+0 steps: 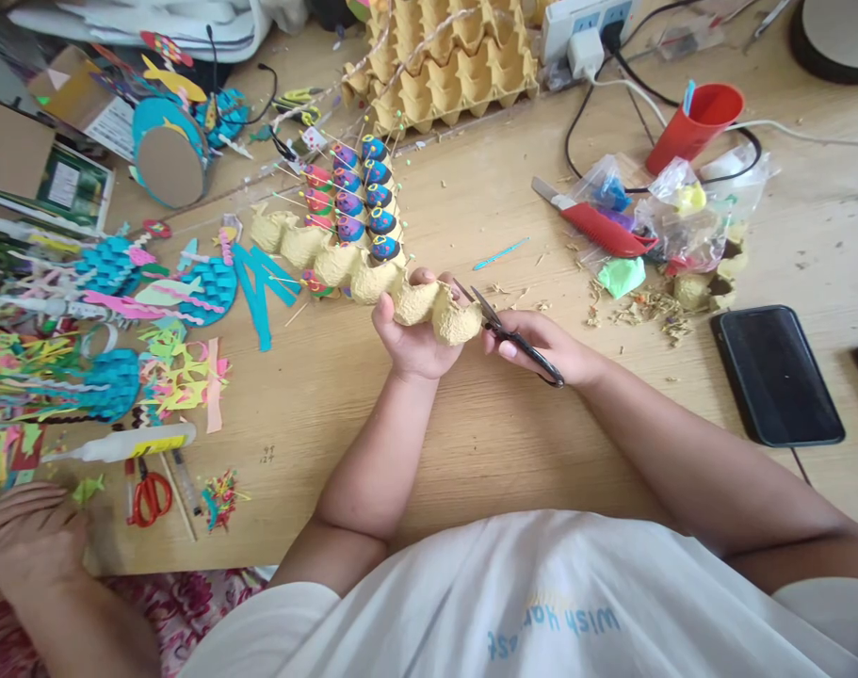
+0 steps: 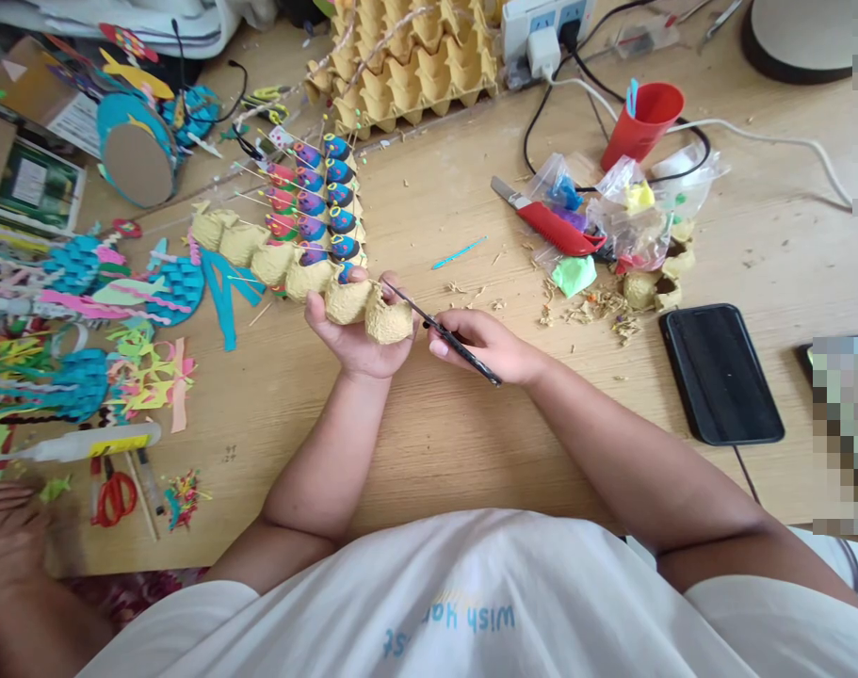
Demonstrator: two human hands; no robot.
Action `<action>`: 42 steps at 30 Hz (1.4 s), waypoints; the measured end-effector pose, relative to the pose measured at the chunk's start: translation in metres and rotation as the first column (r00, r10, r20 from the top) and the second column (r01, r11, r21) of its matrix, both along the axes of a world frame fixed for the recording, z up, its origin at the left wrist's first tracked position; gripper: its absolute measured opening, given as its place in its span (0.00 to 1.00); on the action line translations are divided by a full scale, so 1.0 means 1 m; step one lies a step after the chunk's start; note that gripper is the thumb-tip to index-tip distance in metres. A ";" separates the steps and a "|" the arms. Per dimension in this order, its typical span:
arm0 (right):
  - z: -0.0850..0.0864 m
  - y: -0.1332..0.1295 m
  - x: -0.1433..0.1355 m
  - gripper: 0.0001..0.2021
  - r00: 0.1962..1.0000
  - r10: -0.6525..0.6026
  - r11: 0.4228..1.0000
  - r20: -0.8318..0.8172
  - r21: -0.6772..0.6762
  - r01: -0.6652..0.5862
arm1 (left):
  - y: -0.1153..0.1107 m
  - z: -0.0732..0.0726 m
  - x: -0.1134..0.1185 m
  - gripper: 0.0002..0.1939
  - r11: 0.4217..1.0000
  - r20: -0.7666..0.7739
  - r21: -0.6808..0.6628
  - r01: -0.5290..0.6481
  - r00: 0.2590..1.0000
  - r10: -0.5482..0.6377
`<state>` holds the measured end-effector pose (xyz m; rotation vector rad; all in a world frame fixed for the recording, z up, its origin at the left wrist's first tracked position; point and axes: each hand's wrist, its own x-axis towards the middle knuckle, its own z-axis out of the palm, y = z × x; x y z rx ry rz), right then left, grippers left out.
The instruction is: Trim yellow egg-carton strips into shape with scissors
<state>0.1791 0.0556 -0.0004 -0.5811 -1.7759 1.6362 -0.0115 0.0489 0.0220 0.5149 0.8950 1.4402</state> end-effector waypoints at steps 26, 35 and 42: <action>0.000 -0.002 -0.003 0.27 0.998 -0.040 0.999 -0.040 -0.012 0.040 | 0.001 -0.001 -0.002 0.32 1.000 0.002 0.016 0.017 1.000 -0.017; -0.002 -0.001 -0.002 0.29 0.999 -0.043 0.998 0.018 0.036 0.042 | 0.000 -0.002 -0.002 0.30 0.997 0.088 0.064 0.038 0.995 -0.043; -0.006 0.001 -0.001 0.29 0.995 -0.060 0.988 0.076 0.148 0.048 | 0.001 -0.004 -0.004 0.30 0.995 0.119 0.080 0.066 0.990 -0.075</action>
